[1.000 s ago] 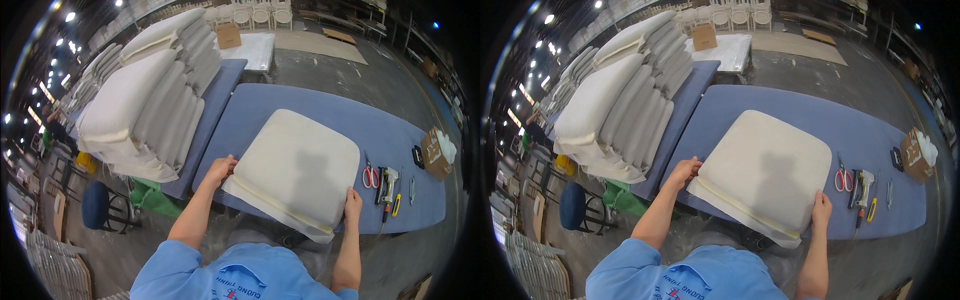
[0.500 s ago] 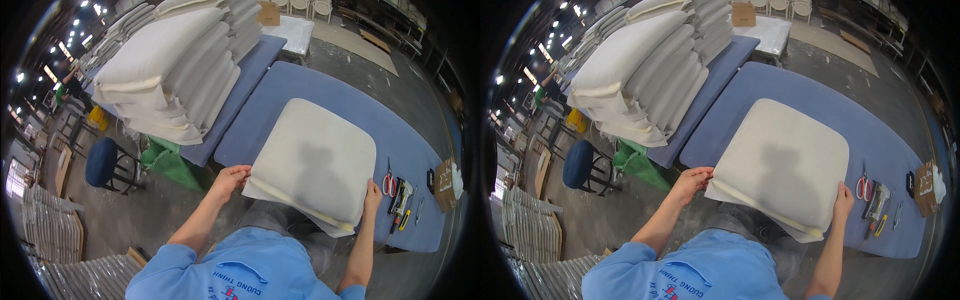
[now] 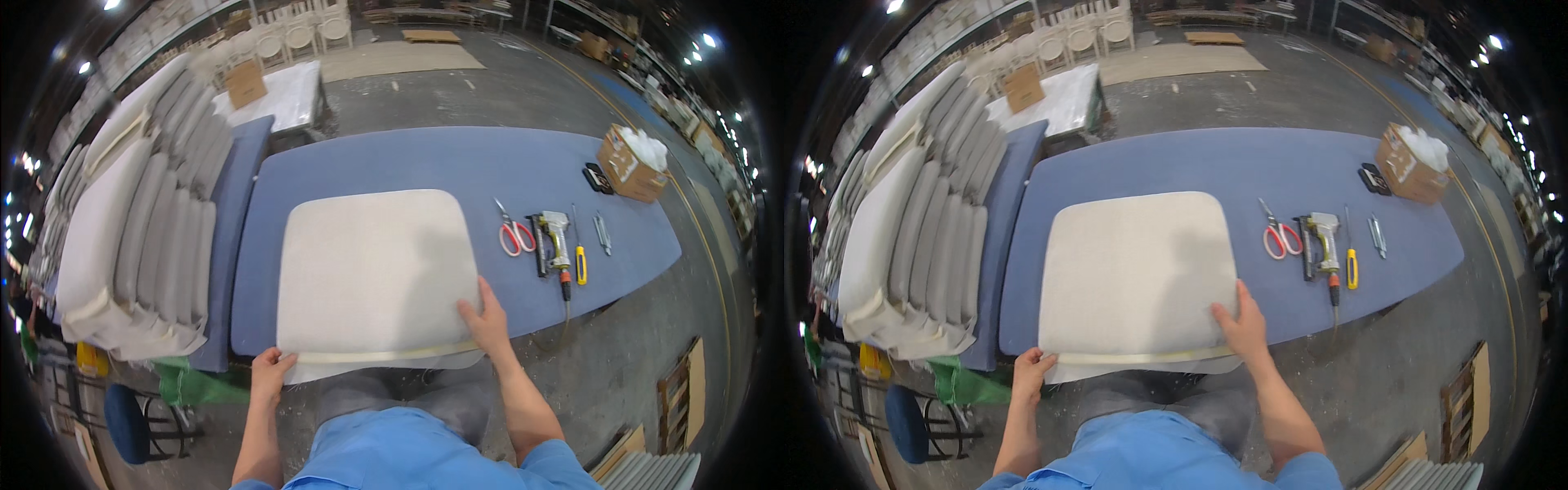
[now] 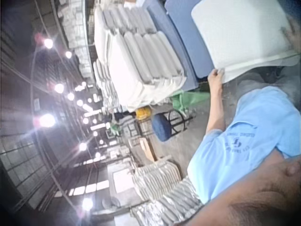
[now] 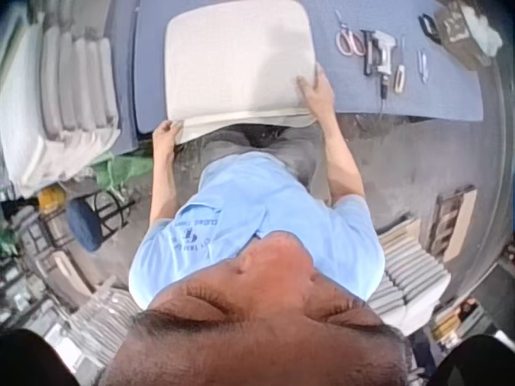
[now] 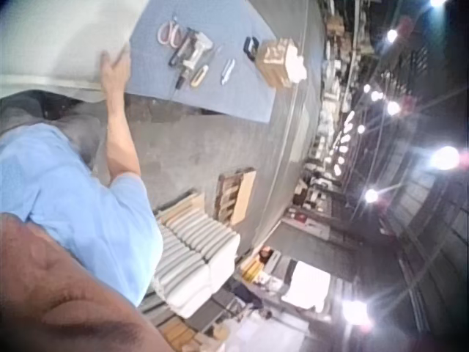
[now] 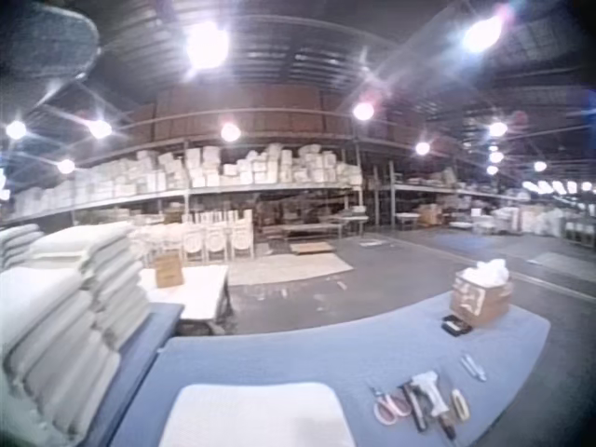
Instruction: The person trims excess fabric from a cushion cover using scissors, then folds the cover and uses a staple gun to secure the edges. The person handles the cushion cover and tools on a workbench in a workshop.
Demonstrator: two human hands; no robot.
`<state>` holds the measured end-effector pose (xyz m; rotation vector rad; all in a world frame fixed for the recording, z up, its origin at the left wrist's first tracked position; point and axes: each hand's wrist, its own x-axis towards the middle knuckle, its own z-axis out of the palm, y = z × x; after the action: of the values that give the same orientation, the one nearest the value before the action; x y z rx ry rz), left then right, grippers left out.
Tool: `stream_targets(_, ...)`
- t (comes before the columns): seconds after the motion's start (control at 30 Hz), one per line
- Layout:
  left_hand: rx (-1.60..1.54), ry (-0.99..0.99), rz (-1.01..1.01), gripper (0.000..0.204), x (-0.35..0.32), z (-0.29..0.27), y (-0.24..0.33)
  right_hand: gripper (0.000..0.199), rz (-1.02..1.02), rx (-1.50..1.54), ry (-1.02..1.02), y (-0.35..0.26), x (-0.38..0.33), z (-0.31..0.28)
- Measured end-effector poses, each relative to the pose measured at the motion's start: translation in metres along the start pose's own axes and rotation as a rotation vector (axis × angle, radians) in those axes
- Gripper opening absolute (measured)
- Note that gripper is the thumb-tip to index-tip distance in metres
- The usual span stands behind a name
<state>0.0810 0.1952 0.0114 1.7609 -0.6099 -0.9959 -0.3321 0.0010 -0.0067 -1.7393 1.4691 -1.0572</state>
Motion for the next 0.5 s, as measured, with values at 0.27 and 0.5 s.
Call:
stream_targets(0.27,0.085,0.086,0.005,0.023,-0.004,0.018,0.02,0.068,-0.069,-0.037,-0.027,-0.001,0.021,-0.03)
stream_targets(0.5,-0.072,0.097,-0.141,0.029,0.006,0.045,-0.003,0.025,-0.245,-0.43,-0.095,0.035,0.148,-0.119)
